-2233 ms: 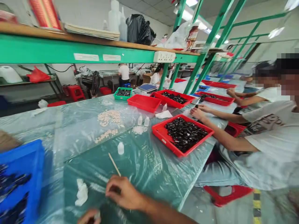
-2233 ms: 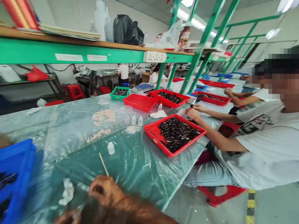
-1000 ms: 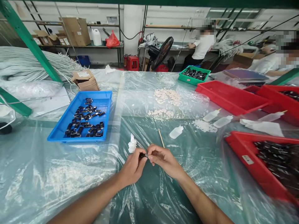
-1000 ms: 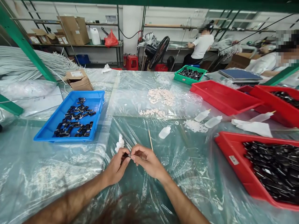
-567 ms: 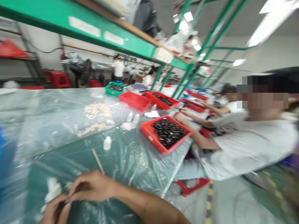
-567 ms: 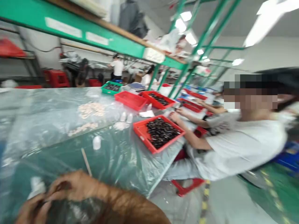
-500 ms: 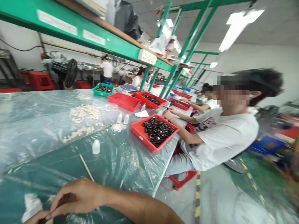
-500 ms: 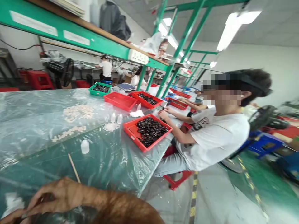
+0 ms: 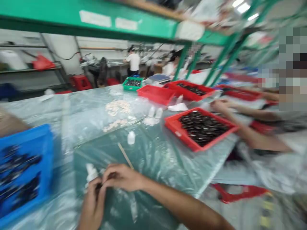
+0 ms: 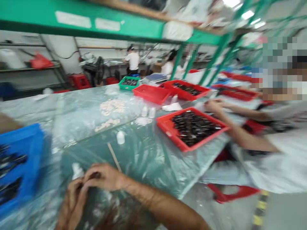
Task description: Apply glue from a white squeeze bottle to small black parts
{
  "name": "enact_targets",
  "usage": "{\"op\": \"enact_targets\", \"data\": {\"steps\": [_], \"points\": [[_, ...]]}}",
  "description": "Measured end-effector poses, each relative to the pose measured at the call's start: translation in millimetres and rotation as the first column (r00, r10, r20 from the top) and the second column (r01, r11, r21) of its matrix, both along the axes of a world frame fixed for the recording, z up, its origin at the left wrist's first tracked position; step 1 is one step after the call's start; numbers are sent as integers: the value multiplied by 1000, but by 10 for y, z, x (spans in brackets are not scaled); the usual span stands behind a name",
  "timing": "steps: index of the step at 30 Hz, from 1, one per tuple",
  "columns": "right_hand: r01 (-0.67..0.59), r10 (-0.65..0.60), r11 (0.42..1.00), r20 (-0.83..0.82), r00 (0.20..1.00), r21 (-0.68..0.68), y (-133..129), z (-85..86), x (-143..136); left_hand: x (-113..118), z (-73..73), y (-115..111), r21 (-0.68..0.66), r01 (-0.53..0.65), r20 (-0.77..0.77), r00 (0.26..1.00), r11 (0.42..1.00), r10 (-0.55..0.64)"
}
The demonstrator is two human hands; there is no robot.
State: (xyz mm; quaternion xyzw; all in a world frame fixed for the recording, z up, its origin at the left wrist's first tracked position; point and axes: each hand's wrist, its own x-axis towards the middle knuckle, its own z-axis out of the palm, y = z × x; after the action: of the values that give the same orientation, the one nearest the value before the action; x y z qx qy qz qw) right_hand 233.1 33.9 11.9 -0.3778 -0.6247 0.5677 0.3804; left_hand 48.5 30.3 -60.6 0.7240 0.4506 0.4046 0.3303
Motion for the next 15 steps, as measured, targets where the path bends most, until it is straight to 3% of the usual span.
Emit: {"op": "enact_targets", "data": {"steps": [3, 7, 15], "points": [[-47, 36, 996, -140, 989, -71, 48, -192, -97, -118, -34, -89, -3, -43, -107, 993, 999, 43], [-127, 86, 974, -214, 973, -186, 49, -362, -146, -154, 16, -153, -54, 40, -134, 990, 998, -47], [-99, 85, 972, -73, 994, -215, 21, -290, -115, -162, 113, -208, -44, 158, -35, 987, 986, -160]]}}
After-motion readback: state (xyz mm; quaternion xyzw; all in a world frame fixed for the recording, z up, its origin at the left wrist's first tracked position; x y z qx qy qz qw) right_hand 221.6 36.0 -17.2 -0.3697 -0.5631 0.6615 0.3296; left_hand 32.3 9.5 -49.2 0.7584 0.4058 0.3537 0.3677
